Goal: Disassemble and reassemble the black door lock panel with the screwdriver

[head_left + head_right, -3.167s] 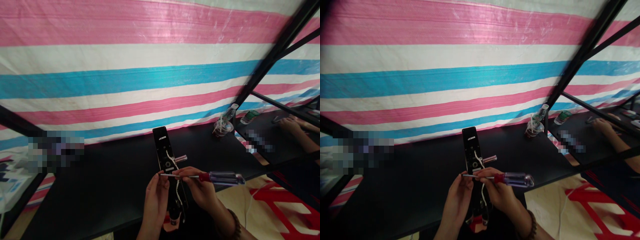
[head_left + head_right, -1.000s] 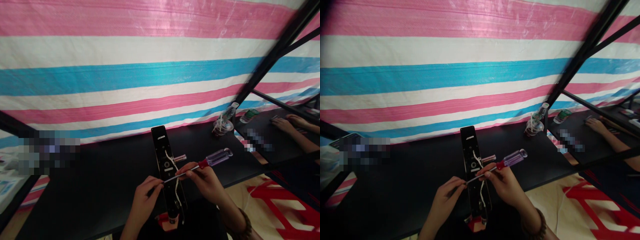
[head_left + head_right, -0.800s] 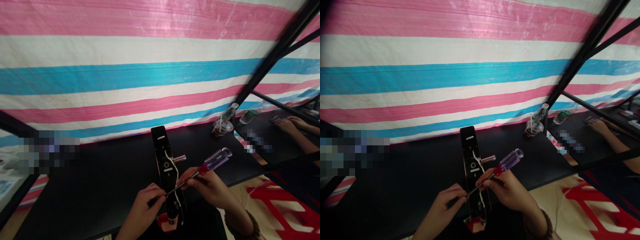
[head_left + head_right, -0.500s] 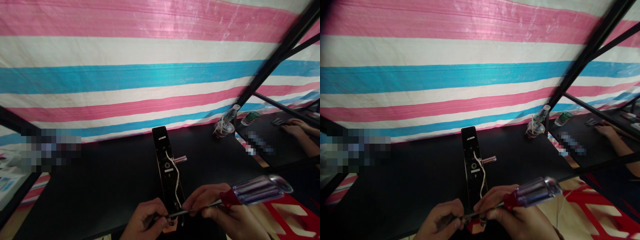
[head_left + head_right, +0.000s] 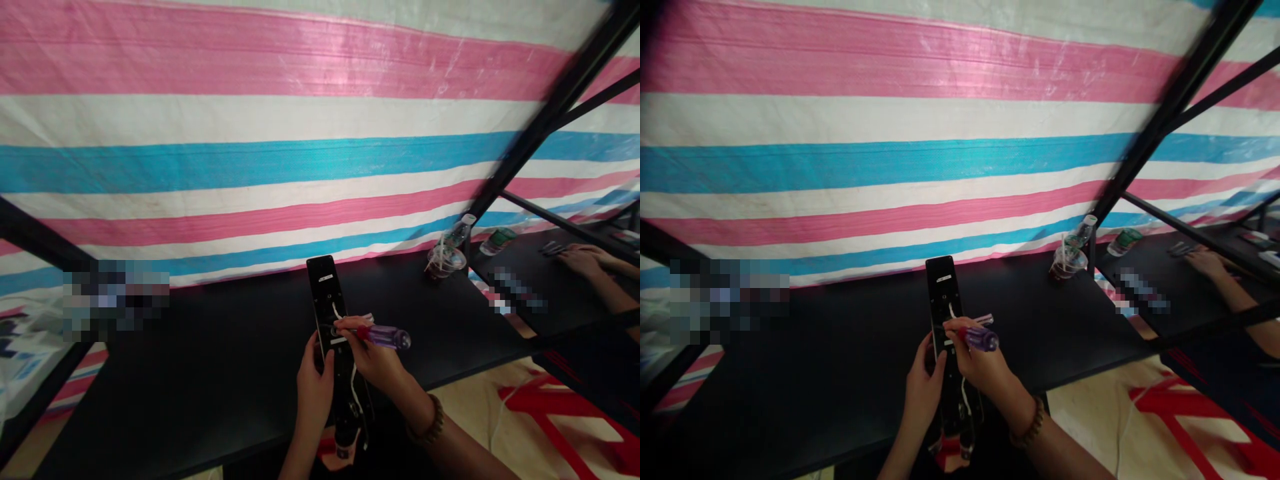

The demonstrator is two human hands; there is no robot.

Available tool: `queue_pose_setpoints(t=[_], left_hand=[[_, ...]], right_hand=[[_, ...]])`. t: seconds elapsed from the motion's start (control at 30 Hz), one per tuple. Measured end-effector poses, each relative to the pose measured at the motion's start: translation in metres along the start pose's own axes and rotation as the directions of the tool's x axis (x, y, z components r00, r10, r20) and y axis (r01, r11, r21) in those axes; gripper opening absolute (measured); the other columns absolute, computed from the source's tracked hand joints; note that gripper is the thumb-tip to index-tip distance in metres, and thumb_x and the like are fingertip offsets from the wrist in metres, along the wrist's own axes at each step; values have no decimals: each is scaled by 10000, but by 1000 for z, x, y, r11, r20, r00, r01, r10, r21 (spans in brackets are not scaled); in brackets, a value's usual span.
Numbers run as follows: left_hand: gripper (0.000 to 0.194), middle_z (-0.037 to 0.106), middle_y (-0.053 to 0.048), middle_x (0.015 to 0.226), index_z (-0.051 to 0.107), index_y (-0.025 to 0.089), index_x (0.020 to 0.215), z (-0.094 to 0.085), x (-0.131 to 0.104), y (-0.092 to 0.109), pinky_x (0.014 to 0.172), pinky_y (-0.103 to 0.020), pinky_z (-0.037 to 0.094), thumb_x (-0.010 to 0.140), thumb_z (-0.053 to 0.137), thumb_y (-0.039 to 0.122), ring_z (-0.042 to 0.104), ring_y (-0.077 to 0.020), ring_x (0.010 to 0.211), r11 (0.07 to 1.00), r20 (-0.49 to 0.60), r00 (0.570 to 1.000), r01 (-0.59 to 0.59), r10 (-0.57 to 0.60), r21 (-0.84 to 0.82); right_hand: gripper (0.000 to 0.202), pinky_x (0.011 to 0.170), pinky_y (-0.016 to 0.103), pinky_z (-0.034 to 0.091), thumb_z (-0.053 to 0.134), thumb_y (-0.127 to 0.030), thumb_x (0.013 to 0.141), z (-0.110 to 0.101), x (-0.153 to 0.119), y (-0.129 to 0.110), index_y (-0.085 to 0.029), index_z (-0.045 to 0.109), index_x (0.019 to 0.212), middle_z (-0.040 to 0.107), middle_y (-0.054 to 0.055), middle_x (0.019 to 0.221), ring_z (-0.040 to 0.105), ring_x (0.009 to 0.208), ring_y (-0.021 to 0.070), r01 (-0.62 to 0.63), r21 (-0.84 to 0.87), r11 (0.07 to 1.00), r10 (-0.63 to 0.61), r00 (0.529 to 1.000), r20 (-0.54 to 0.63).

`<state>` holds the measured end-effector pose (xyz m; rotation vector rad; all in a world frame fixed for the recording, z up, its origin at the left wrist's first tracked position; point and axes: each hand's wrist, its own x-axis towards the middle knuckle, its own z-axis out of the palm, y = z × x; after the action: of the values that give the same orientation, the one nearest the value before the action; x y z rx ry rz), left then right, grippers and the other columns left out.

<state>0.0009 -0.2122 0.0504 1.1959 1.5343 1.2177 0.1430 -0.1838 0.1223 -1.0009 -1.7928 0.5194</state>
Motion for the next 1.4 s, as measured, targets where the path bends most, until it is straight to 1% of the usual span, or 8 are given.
queue_pose_setpoints(t=[0.13,0.4,0.5,0.63,0.87,1.13,1.33,1.4], left_hand=[[517,700,-93,1114,506,201,1328,0,-4,2,875,-378,531,880,554,456,688,-242,993,999,42,998,44,-42,-33],[521,698,-101,1106,491,194,1321,-3,-2,3,863,-393,542,876,563,455,687,-251,1005,996,65,996,68,-65,-51],[527,707,-99,1086,501,191,1314,-2,-2,2,872,-402,542,866,574,458,692,-253,996,997,50,997,56,-54,-52],[528,709,-103,1081,519,185,1302,-1,-2,1,861,-400,547,853,585,455,693,-255,992,997,21,998,58,-57,-47],[608,704,-68,995,472,187,1339,-4,-4,-4,771,-361,556,846,592,521,694,-228,880,989,77,994,90,-81,-114],[643,704,-50,916,496,182,1351,-5,-5,-3,732,-346,543,825,618,531,681,-215,796,990,75,996,64,-55,-123],[627,698,-54,936,485,182,1357,-2,-6,-6,744,-345,539,850,590,535,678,-220,817,991,67,997,54,-46,-121],[628,692,-49,934,480,180,1360,-2,-6,-8,743,-339,534,854,586,536,671,-214,817,993,71,996,52,-45,-103]], right_hand=[[183,926,353,552,494,-147,953,2,-3,3,-226,606,1074,712,73,1028,690,1004,191,7,-15,1000,-7,1000,27],[160,924,353,550,496,-174,954,2,0,3,-203,624,1046,715,83,1018,696,987,196,-31,-46,998,33,998,51],[167,918,336,551,506,-184,951,0,7,0,-202,652,1029,723,76,1013,702,979,193,-40,-38,998,43,994,103],[141,814,281,566,567,-197,931,0,23,-5,-206,702,968,744,61,955,723,873,183,-64,-60,996,75,977,200],[133,698,244,539,620,-215,911,3,46,-7,-184,728,839,750,61,824,712,742,174,-25,-88,996,41,981,187],[240,841,268,539,519,-118,932,-11,46,-14,-173,724,1043,764,77,989,727,930,188,-63,-54,997,78,934,348],[155,761,250,537,601,-191,914,-3,47,-11,-170,755,906,772,74,889,736,811,188,-72,-104,992,98,957,272],[167,751,240,531,583,-182,924,-2,48,-13,-181,750,919,768,61,878,732,805,177,-81,-96,992,106,952,287]])
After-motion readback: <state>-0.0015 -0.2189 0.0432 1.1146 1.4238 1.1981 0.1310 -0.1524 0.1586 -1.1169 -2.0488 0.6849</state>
